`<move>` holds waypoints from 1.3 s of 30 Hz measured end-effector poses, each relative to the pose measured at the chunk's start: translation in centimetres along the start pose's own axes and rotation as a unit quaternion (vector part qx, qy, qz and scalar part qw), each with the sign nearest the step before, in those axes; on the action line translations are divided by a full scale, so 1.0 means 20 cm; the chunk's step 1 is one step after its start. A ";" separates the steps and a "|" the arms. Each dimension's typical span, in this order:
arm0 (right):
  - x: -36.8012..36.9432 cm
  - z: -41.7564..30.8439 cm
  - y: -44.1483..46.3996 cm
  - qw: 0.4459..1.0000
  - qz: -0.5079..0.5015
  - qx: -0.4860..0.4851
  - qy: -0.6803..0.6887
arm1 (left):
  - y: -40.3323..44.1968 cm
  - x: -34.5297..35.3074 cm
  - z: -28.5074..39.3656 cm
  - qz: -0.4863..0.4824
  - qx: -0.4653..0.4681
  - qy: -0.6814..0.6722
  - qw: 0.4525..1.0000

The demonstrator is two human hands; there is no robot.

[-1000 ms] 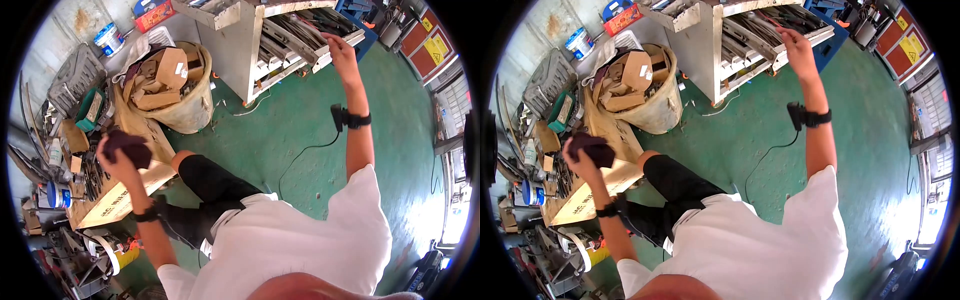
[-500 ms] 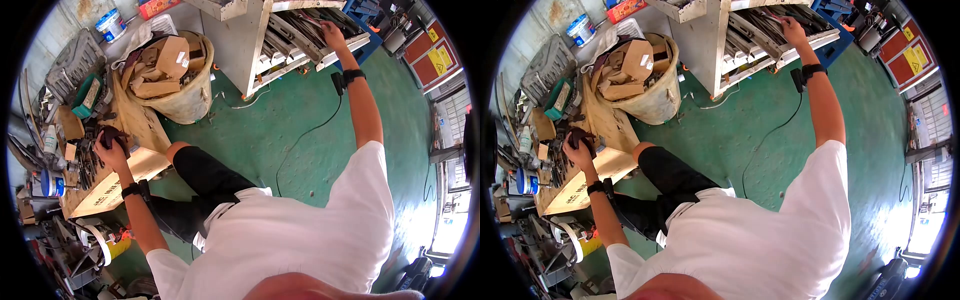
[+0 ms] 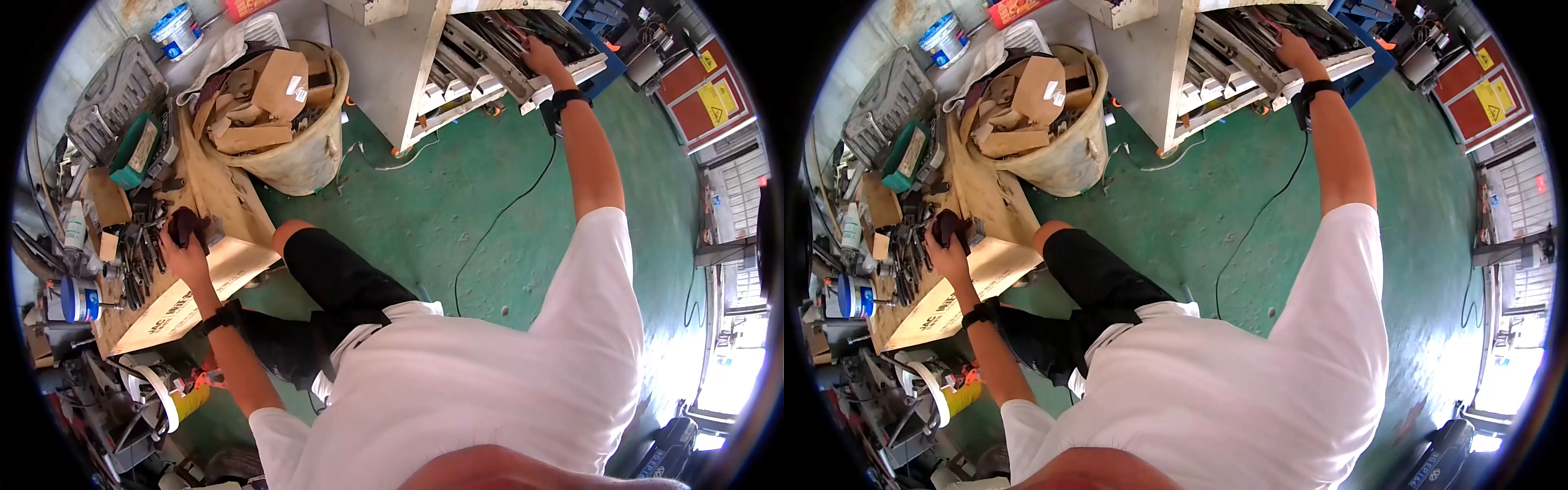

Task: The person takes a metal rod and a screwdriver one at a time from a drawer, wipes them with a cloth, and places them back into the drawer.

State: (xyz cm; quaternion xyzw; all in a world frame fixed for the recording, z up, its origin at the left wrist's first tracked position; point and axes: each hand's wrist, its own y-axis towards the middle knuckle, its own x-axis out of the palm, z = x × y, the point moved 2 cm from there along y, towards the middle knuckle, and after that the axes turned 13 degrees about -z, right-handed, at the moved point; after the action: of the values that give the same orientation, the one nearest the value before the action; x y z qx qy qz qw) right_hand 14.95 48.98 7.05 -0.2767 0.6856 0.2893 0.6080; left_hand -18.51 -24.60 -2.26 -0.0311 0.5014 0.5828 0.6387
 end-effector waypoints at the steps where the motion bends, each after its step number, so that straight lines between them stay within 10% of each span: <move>1: 0.01 0.00 0.01 0.999 0.025 -0.016 -0.024 | 0.00 0.00 0.01 0.000 -0.001 -0.001 1.000; 16: -0.04 -0.09 0.01 0.991 0.048 -0.094 -0.084 | -0.04 0.03 -0.01 -0.067 -0.014 0.073 0.995; 27: 0.02 -0.23 0.08 0.980 -0.103 -0.040 -0.169 | -0.06 -0.02 0.20 0.056 0.002 -0.177 0.983; 39: 0.11 -0.16 0.17 0.988 -0.085 -0.010 -0.126 | -0.27 -0.17 0.84 -0.036 0.123 -0.429 0.894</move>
State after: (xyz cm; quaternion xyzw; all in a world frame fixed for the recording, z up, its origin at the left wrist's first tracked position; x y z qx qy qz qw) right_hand 10.04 48.95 5.30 -0.3010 0.5748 0.2757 0.7092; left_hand -3.63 -18.28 5.44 0.2827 0.2451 0.4502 0.8108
